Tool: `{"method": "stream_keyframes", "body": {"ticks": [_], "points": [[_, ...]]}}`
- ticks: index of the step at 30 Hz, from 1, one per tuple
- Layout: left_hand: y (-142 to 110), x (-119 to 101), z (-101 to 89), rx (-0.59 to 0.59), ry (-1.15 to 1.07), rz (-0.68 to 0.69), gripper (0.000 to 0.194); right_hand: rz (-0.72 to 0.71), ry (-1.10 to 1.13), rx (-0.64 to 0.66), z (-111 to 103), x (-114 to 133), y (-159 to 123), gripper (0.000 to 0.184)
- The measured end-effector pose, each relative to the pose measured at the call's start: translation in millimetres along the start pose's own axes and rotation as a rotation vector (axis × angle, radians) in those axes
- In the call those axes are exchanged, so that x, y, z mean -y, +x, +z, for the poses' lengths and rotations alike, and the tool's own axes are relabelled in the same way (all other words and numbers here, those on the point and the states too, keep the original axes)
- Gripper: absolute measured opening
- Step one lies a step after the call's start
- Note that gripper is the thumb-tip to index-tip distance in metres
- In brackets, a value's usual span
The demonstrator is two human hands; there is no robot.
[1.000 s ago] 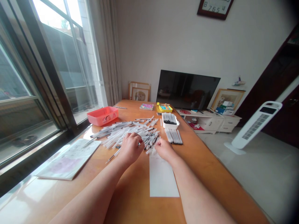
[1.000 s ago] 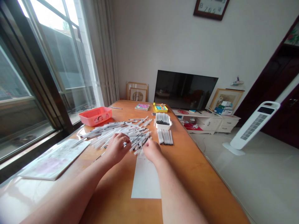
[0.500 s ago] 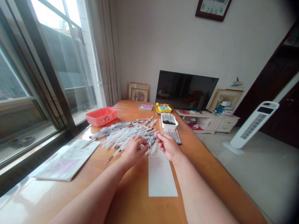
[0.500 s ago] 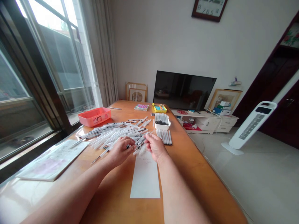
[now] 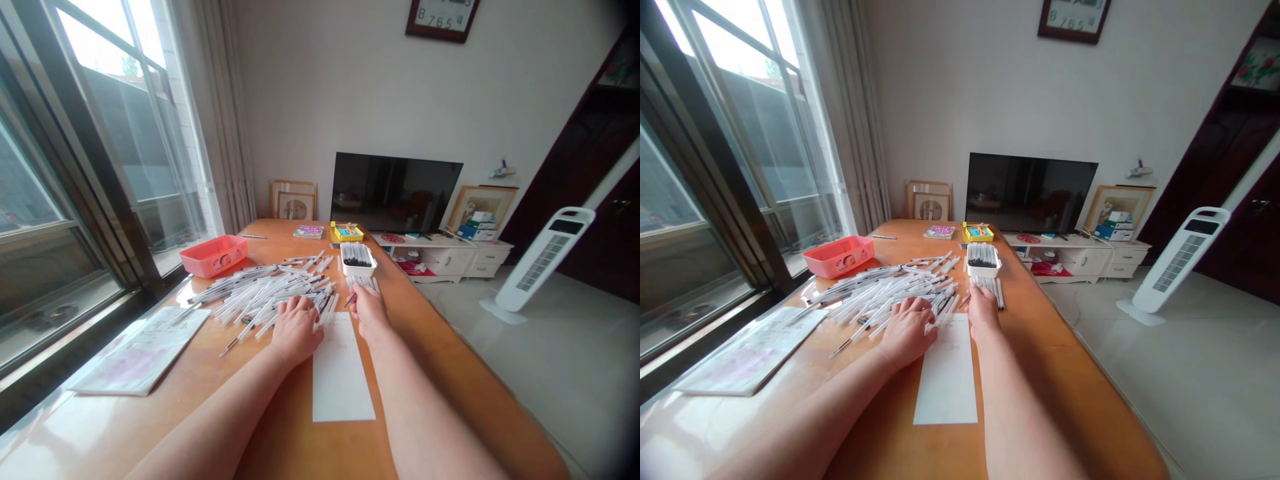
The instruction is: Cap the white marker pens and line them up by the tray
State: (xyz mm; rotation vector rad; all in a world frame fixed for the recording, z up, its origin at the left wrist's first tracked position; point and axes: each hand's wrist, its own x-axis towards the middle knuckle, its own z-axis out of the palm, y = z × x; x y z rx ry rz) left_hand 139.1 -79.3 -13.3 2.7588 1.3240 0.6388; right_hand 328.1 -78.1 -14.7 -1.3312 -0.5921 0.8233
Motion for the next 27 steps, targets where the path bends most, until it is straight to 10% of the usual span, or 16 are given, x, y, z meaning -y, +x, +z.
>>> {"method": "stream_keyframes", "body": {"ticks": [16,27], "points": [[-3.5,-7.6,-3.4,-0.055,0.057,0.098,0.027,0.104,0.041,-0.151,-3.6,-10.1,13.5,0.014],[-7.9,-20.5,-3.2,0.123,-0.019,0.369,0.028,0.122,0.252,-0.302,-12.3,-0.4,19.8,0.013]]}}
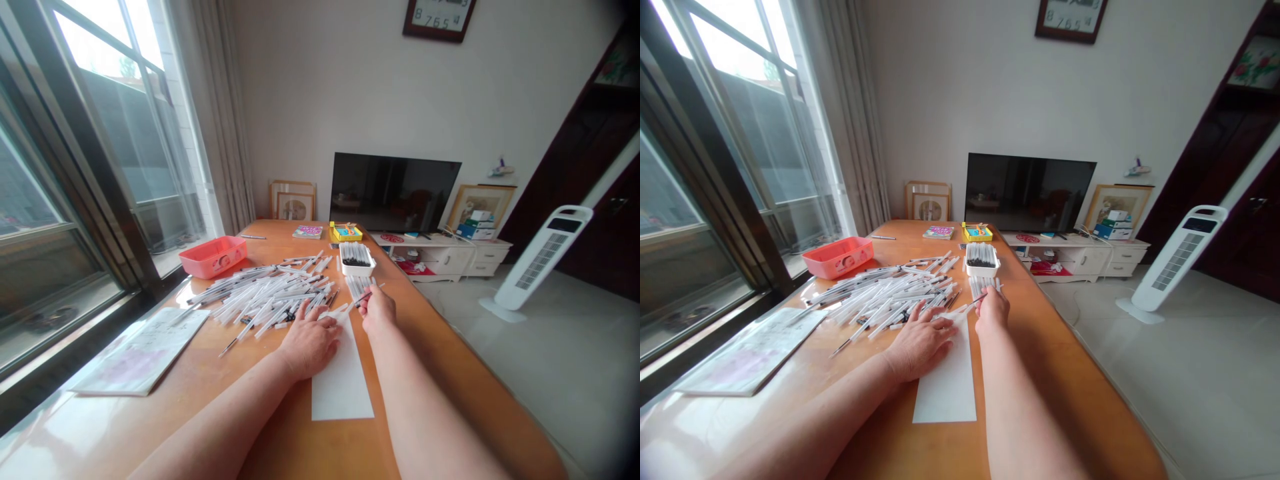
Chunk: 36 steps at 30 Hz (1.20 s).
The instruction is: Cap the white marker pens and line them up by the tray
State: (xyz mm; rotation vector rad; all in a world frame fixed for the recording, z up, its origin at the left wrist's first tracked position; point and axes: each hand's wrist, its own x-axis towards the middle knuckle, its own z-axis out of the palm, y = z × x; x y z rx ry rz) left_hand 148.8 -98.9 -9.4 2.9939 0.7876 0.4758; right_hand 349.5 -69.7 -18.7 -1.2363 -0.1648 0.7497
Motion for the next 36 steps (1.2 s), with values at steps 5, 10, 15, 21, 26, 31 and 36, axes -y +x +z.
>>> {"method": "stream_keyframes", "body": {"ticks": [5,10,15,21,26,31,36], "points": [[-1.2,4.4,-13.7,-0.001,0.061,-0.090,0.027,-0.009,0.052,-0.048,-2.9,6.6,3.6,0.012],[-2.3,10.8,-12.3,0.021,0.068,-0.211,0.014,-0.008,0.072,-0.023,-3.6,6.5,5.6,0.016],[-4.8,11.3,-14.3,0.137,0.028,-0.264,0.019,-0.016,0.069,0.029,-2.7,2.0,3.6,0.016],[-14.2,25.9,-23.4,0.082,-0.117,-0.349,0.021,-0.033,0.046,0.131,1.1,-5.0,-5.7,0.013],[-22.7,46.7,-31.9,0.011,-0.550,-0.566,0.014,-0.066,0.037,0.276,6.1,-7.2,-21.8,0.015],[-28.4,50.2,-41.7,0.005,-1.022,-0.606,0.028,-0.113,0.147,0.439,8.1,1.8,-41.0,0.022],[-30.1,53.6,-46.9,0.003,-1.087,-0.565,0.030,-0.177,0.155,0.431,10.1,10.2,-50.8,0.025]]}}
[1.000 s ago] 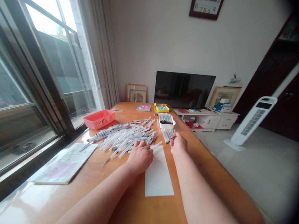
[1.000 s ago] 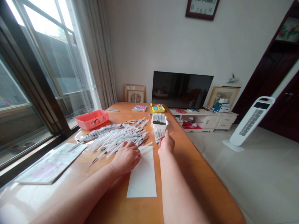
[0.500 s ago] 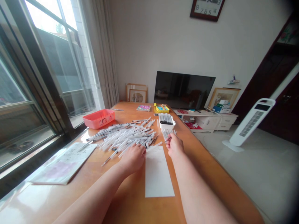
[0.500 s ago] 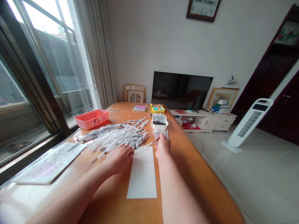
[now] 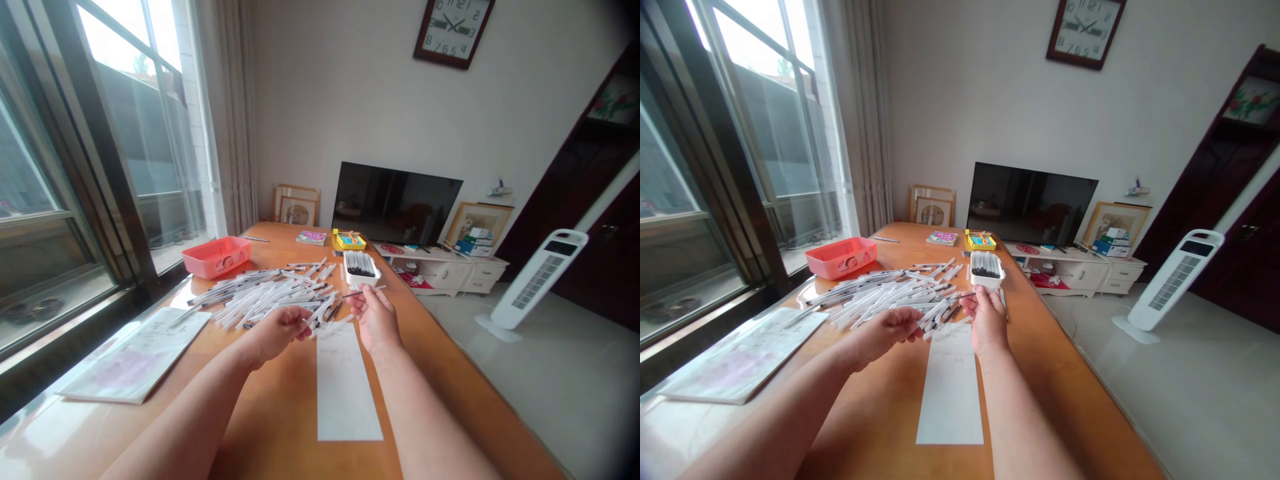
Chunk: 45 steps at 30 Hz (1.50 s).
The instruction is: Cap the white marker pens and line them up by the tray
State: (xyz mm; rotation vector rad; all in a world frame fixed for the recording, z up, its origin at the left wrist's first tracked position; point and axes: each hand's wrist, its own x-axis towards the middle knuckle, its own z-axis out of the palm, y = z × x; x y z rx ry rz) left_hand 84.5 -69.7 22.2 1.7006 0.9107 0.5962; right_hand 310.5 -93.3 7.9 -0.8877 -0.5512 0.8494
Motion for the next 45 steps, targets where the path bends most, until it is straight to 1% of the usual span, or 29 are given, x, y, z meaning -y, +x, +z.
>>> {"method": "stream_keyframes", "body": {"ticks": [6,11,16,22,28,30,34,40,45], "points": [[3.8,9.9,-5.6,-0.021,0.033,0.004,0.028,-0.040,-0.041,-0.004,3.1,1.1,-3.6,0.026],[6.6,17.0,-5.7,-0.013,0.048,0.030,0.029,-0.063,-0.139,0.024,3.4,-0.2,-5.5,0.027],[6.3,16.8,-5.3,-0.016,0.065,0.026,0.030,-0.077,-0.205,0.075,2.2,-4.2,-5.8,0.035],[5.9,16.7,-5.3,0.002,0.024,0.005,0.030,-0.088,-0.225,0.113,1.9,-5.7,-6.5,0.034],[6.0,16.6,-7.4,0.032,-0.062,-0.032,0.033,-0.105,-0.227,0.074,5.7,-5.6,-9.7,0.035],[5.0,15.0,-8.2,0.041,-0.069,-0.036,0.035,-0.110,-0.229,0.082,7.9,-5.3,-11.9,0.035],[1.8,8.7,-8.8,0.079,-0.122,-0.035,0.037,-0.057,-0.225,0.155,12.3,-4.4,-18.4,0.038],[-2.5,-0.1,-6.4,0.100,-0.199,-0.029,0.033,0.010,-0.332,0.282,17.4,-10.4,-28.3,0.039],[-2.2,-0.7,-1.7,0.126,-0.299,-0.042,0.036,0.028,-0.410,0.395,23.2,-18.0,-36.5,0.036]]}}
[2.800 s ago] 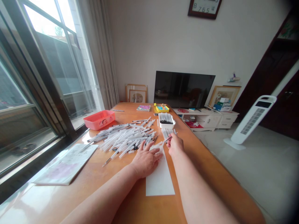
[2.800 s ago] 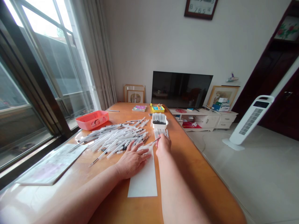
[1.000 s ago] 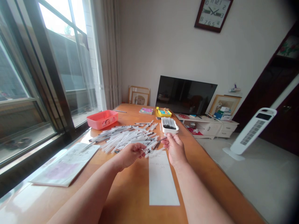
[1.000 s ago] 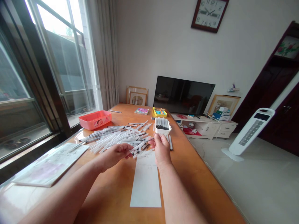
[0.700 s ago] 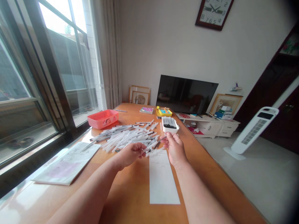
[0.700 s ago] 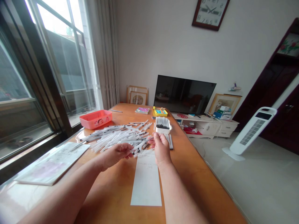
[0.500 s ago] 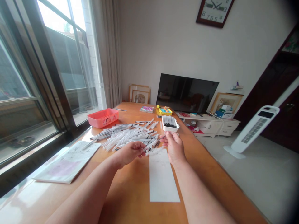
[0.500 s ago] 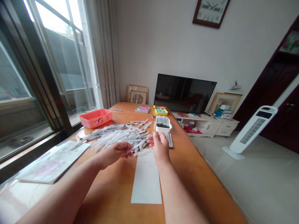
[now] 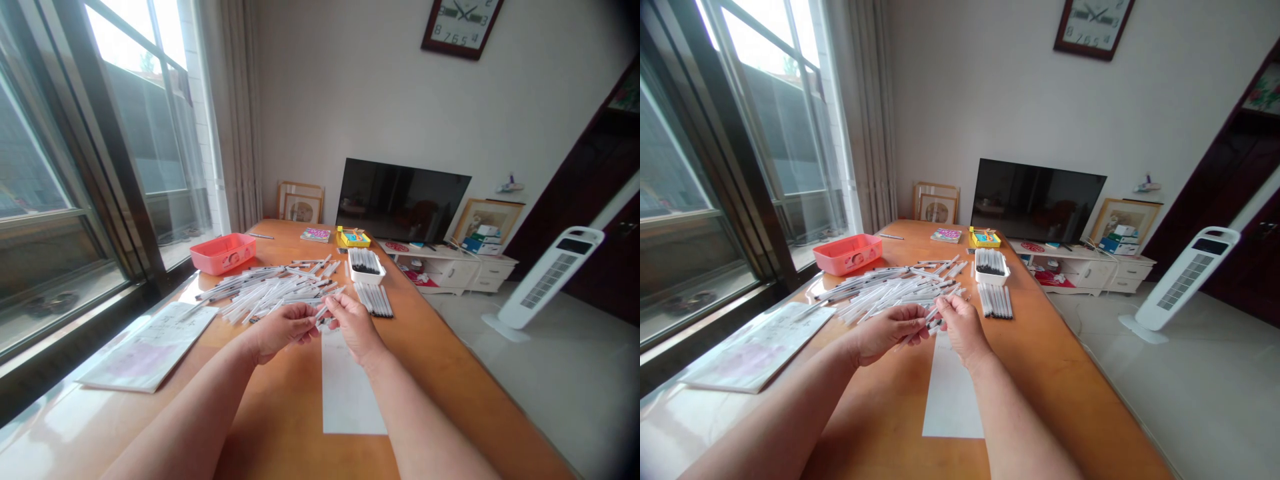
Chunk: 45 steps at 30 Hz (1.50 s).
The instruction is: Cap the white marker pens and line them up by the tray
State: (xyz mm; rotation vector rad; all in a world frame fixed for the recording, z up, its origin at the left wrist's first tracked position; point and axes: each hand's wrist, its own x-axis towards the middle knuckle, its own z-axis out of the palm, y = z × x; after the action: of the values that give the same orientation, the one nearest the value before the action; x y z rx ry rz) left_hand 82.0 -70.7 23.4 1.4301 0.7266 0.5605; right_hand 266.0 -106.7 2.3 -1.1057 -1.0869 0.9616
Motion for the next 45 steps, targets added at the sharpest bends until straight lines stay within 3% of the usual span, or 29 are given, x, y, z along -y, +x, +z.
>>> {"method": "stream_keyframes", "body": {"ticks": [5,9,13,18,23,29,39,45], "points": [[1.9,1.8,-1.0,-0.012,-0.109,0.011,0.035,0.032,-0.018,0.045,2.2,1.1,-1.7,0.042],[1.3,-0.5,-3.3,-0.058,-0.097,0.014,0.032,0.067,0.000,-0.081,-9.7,-2.2,6.1,0.044],[1.0,-3.1,-5.6,-0.121,-0.055,0.017,0.031,0.035,-0.098,-0.177,-24.2,-15.2,17.6,0.031],[3.0,-0.5,-13.3,-0.189,-0.015,0.051,0.032,-0.060,-0.425,-0.122,-27.9,-37.3,22.8,0.003],[3.6,0.1,-17.4,-0.234,0.008,0.051,0.033,-0.104,-0.750,-0.065,-19.7,-40.4,17.5,0.010],[3.0,-2.2,-15.4,-0.258,-0.004,0.035,0.031,-0.041,-1.091,0.025,-12.1,-31.5,17.7,0.015],[-0.8,-4.5,-14.6,-0.250,-0.011,0.052,0.030,-0.007,-1.116,0.034,-4.4,-31.0,18.6,0.013],[0.5,-2.9,-16.1,-0.228,-0.060,0.060,0.030,-0.064,-1.122,0.022,-3.8,-35.8,19.5,0.010]]}}
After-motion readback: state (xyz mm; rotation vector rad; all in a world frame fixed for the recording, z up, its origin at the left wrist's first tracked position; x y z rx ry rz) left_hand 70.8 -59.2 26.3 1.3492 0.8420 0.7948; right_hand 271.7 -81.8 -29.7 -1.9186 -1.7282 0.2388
